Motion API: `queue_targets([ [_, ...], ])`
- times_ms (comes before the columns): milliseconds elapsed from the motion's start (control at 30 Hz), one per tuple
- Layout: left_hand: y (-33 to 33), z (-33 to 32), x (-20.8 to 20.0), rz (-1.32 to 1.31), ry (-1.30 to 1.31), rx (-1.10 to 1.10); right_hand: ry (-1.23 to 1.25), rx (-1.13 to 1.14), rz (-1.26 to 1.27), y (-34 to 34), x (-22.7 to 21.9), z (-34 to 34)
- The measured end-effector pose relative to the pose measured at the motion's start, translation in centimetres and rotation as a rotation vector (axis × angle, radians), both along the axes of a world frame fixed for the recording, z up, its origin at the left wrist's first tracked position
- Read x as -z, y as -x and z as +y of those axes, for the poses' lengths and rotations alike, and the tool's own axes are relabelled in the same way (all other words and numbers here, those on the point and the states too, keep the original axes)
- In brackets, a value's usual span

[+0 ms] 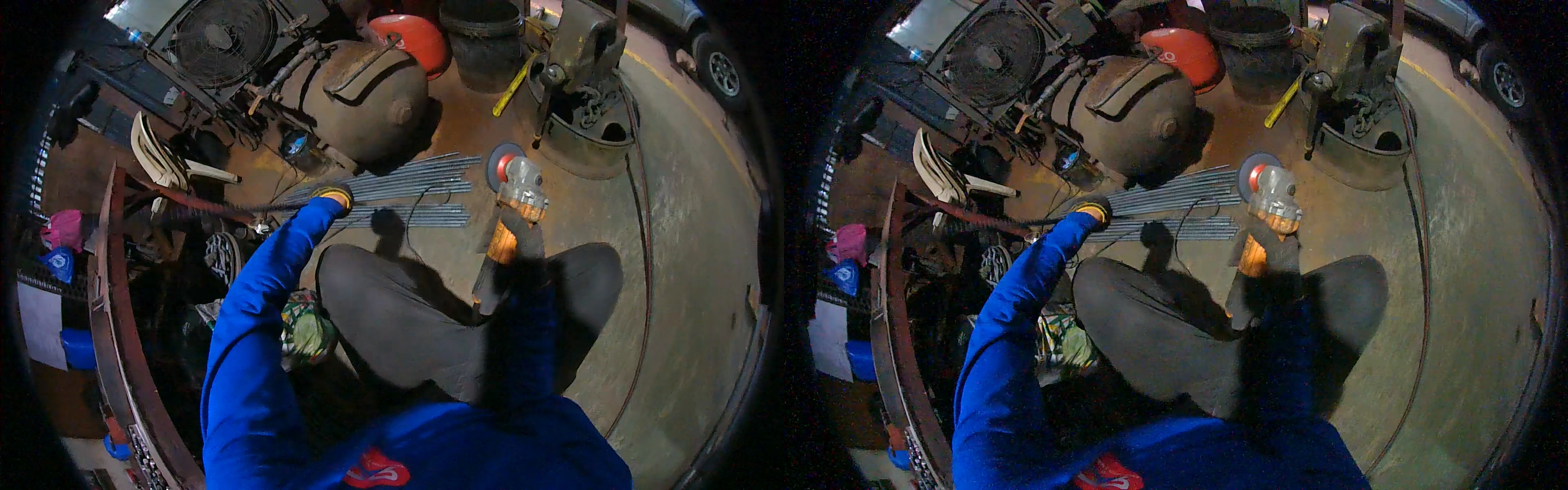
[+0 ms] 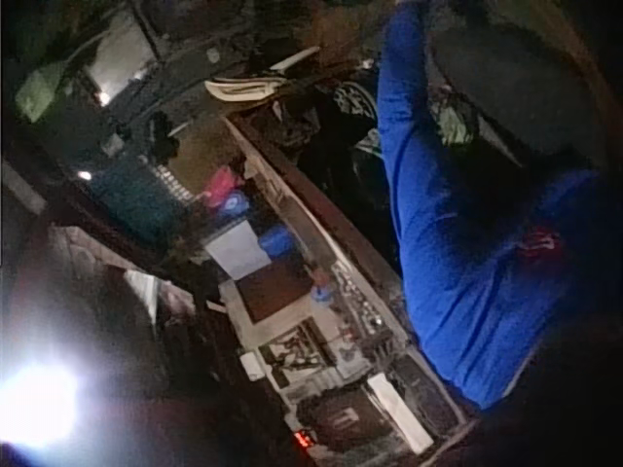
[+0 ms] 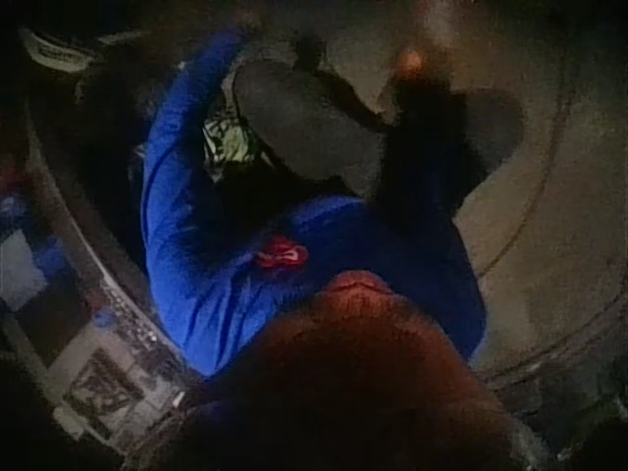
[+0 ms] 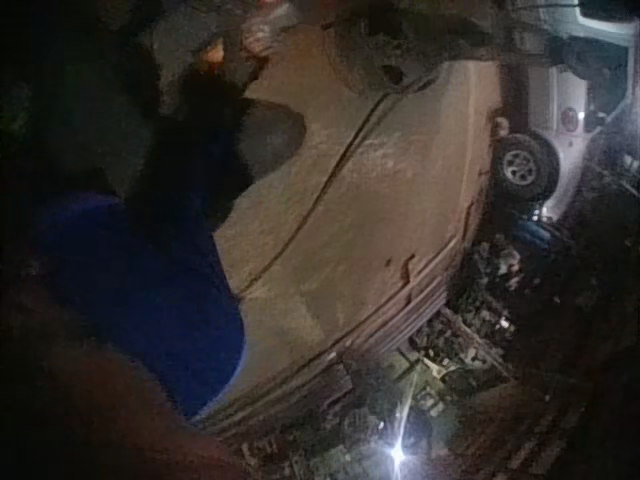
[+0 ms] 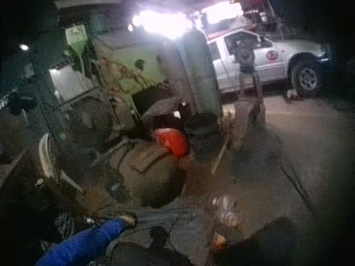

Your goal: The person sits on the floor and uses an angle grinder to cut multiple metal rods one by one. Sparks fly as the grinder cuts through each rod, and the person places the cut pieces aside on the floor.

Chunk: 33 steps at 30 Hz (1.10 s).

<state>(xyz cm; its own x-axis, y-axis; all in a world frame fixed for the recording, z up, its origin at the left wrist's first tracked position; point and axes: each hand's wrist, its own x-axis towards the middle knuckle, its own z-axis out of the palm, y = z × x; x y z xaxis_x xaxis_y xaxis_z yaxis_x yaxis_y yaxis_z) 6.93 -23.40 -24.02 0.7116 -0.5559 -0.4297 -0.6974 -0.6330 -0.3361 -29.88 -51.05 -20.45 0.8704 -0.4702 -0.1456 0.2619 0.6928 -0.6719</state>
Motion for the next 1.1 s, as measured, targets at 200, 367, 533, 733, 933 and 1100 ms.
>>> queue_targets([
  [200, 2.3, 0.0, -5.0, -0.11, 0.288, -0.164, -0.011, -0.016, 0.073, 0.0, 0.3, 0.1],
  [367, 5.0, -1.2, -8.8, 0.017, 0.351, -0.231, -0.024, -0.042, 0.162, 0.1, 1.0, 0.3],
  [533, 3.2, -4.0, -10.8, -0.113, 0.485, 0.013, 0.006, -0.006, 0.295, -1.5, 5.5, -0.7],
  [733, 3.7, -10.8, -18.6, -0.152, 1.025, 0.004, -0.061, -0.019, 0.089, -0.7, 0.3, 1.7],
  [933, 9.1, -5.5, -17.5, -0.048, 1.339, -0.228, -0.01, 0.017, 0.158, 0.2, 0.2, 1.4],
  [1100, 17.1, 2.4, -14.3, 0.17, 1.415, -0.532, -0.076, 0.066, 0.149, 0.2, 1.2, -0.3],
])
